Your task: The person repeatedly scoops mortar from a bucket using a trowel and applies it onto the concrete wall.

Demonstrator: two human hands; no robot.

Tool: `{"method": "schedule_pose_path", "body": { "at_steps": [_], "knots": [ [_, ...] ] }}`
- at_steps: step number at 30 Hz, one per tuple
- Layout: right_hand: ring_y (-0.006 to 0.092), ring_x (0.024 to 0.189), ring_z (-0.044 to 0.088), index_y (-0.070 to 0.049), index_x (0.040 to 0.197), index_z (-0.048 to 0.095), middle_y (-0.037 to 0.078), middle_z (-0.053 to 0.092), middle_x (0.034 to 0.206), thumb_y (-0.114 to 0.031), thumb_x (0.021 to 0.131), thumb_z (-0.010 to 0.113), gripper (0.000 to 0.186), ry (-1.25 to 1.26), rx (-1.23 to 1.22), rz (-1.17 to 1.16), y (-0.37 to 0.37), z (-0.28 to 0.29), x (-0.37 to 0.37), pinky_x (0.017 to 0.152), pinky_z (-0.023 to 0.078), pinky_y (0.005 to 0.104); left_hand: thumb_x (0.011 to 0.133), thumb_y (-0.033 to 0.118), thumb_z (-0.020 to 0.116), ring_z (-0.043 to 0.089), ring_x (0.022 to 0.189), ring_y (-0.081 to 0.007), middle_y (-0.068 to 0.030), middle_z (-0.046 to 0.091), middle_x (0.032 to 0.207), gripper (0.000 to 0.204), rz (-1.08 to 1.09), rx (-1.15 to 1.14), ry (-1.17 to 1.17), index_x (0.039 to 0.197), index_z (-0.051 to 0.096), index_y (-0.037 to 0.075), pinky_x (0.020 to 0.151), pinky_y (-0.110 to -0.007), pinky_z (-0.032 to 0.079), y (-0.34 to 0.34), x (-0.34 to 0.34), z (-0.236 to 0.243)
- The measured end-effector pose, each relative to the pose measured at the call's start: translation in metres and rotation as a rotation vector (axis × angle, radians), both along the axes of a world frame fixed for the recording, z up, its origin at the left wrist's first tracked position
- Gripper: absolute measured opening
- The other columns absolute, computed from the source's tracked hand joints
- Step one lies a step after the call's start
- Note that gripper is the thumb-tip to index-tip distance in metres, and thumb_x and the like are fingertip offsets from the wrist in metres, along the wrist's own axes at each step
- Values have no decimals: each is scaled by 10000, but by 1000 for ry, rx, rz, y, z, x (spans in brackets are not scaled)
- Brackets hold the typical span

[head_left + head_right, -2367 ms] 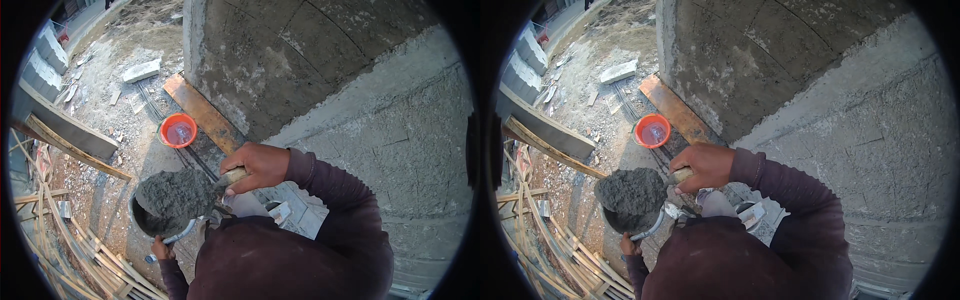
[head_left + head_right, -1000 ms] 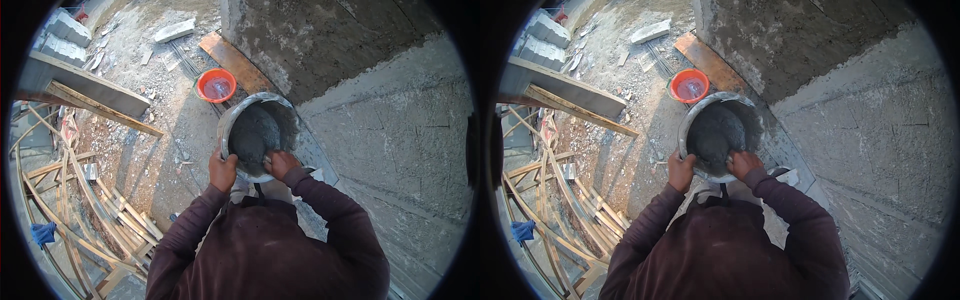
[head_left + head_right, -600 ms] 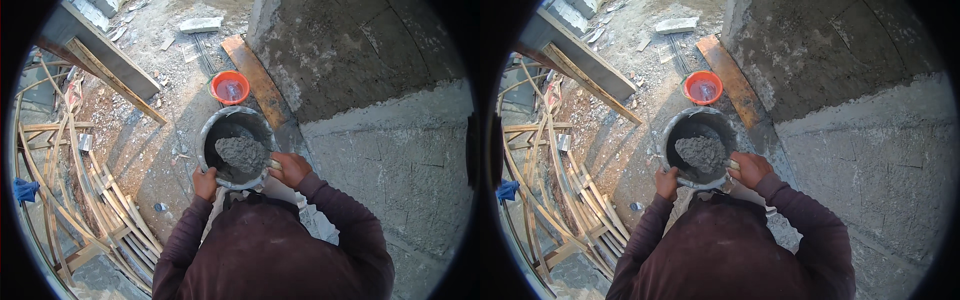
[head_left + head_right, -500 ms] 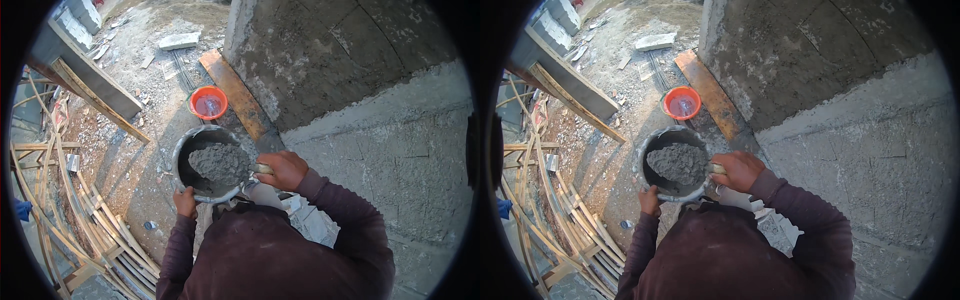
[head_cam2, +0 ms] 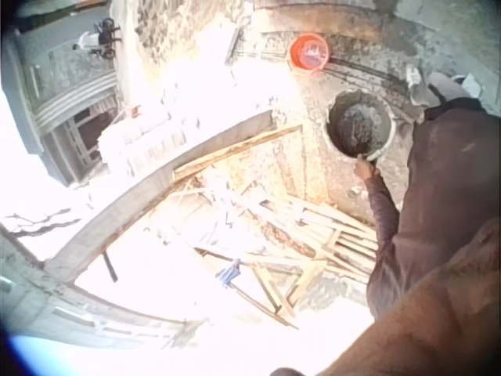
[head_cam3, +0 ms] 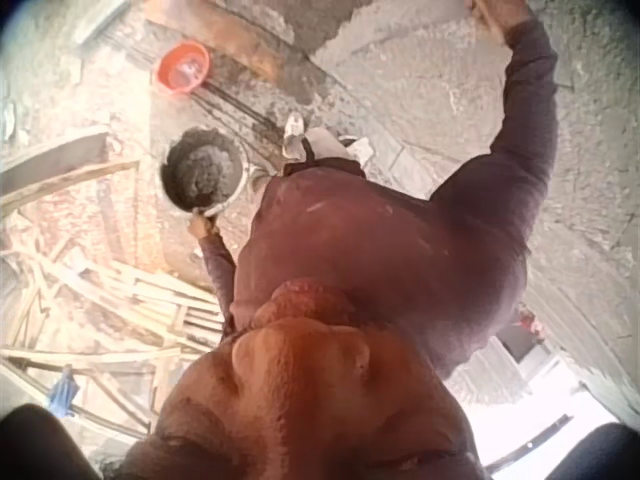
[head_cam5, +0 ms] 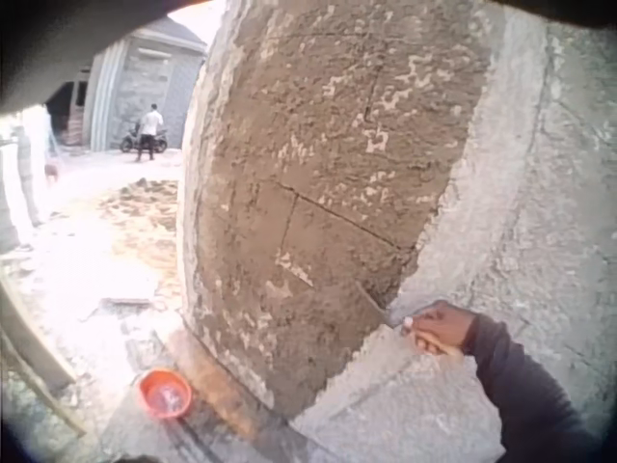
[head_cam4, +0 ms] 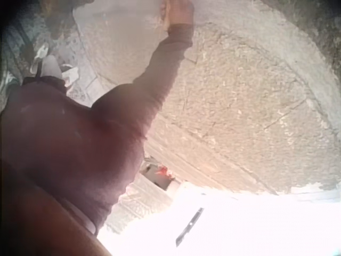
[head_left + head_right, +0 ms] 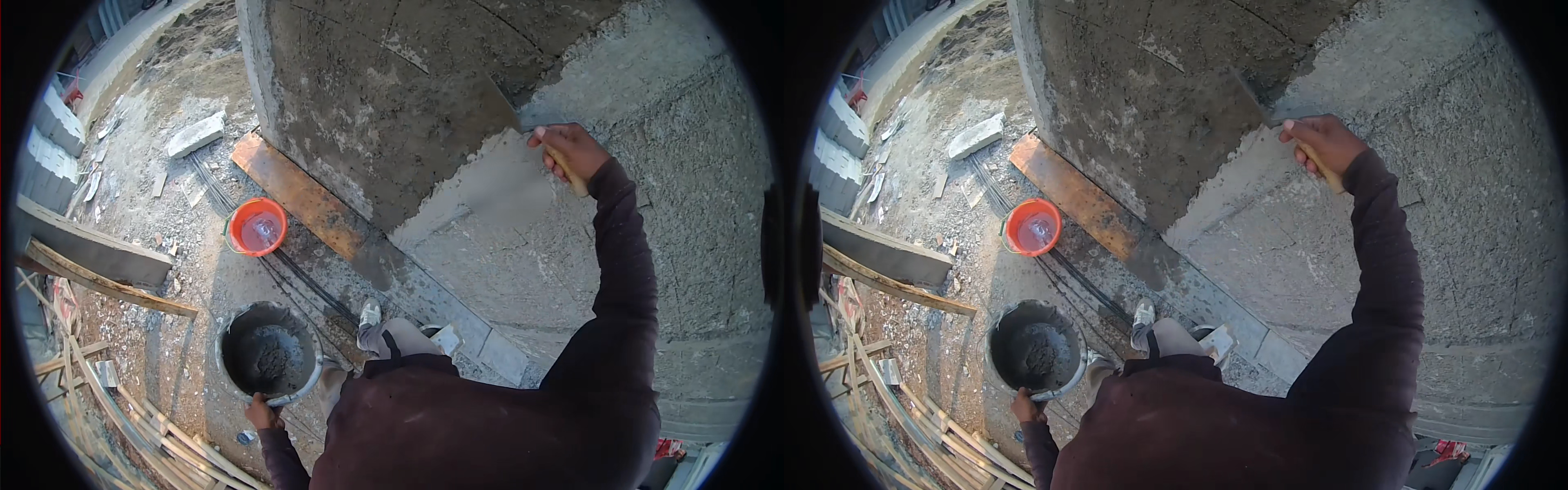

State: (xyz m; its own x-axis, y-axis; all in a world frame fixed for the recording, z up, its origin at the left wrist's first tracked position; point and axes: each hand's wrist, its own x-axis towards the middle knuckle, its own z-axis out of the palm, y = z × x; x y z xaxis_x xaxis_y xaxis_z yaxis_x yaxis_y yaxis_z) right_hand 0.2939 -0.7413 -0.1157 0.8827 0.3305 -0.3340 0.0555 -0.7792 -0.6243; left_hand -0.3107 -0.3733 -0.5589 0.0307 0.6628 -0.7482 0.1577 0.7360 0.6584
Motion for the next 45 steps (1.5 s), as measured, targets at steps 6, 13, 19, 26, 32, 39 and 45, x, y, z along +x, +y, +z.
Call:
{"method": "schedule_pose_path", "body": {
  "at_steps": [6,13,19,26,32,39,45],
  "knots": [
    [54,541,537,1,1147,715,-5,588,700,-465,1091,539,501,-266,92,93,12,79,-89,500,442,227,811,56,583,689,738,-335,-175,604,928,288,-116,-77,-6,1059,519,-75,589,-526,643,8,19,4],
    [428,973,687,-63,1121,648,191,689,1042,-339,975,672,313,-241,-277,575,109,-179,-244,847,544,525,842,16,602,607,619,-195,-63,591,812,164,-432,26,-182,1000,557,8,520,-373,538,8,69,61],
    [354,1052,724,-60,1114,713,156,696,1085,-169,923,623,236,-316,-510,649,218,-356,-373,862,606,488,825,30,625,675,755,-187,-118,714,903,317,-741,355,-214,1121,672,-70,669,-339,550,23,59,74],
    [347,893,729,-70,1003,698,151,688,908,-222,915,678,176,-553,-490,601,214,-275,-330,786,589,485,860,38,588,685,846,-170,-106,736,951,295,-811,434,-218,1120,668,-76,774,-334,550,62,62,131],
    [442,985,718,-46,1098,697,243,734,1033,-318,930,686,320,15,-328,633,287,-336,-408,878,575,528,863,44,585,648,847,-145,-88,718,932,300,-770,511,-203,1128,658,-76,779,-325,536,92,63,130],
    [463,1007,698,-71,1128,685,245,733,1039,-372,921,719,367,196,-242,753,305,-352,-421,877,552,548,862,46,609,688,918,-193,-167,743,1037,477,-689,394,-95,1313,605,-110,843,-338,549,116,14,116],
    [432,976,704,-87,1063,658,192,733,1045,-335,894,745,313,50,-262,866,315,-280,-364,860,556,539,887,12,602,601,633,-147,-51,615,801,104,-132,150,-163,990,599,1,531,-323,512,97,-2,85]
  ]
}}
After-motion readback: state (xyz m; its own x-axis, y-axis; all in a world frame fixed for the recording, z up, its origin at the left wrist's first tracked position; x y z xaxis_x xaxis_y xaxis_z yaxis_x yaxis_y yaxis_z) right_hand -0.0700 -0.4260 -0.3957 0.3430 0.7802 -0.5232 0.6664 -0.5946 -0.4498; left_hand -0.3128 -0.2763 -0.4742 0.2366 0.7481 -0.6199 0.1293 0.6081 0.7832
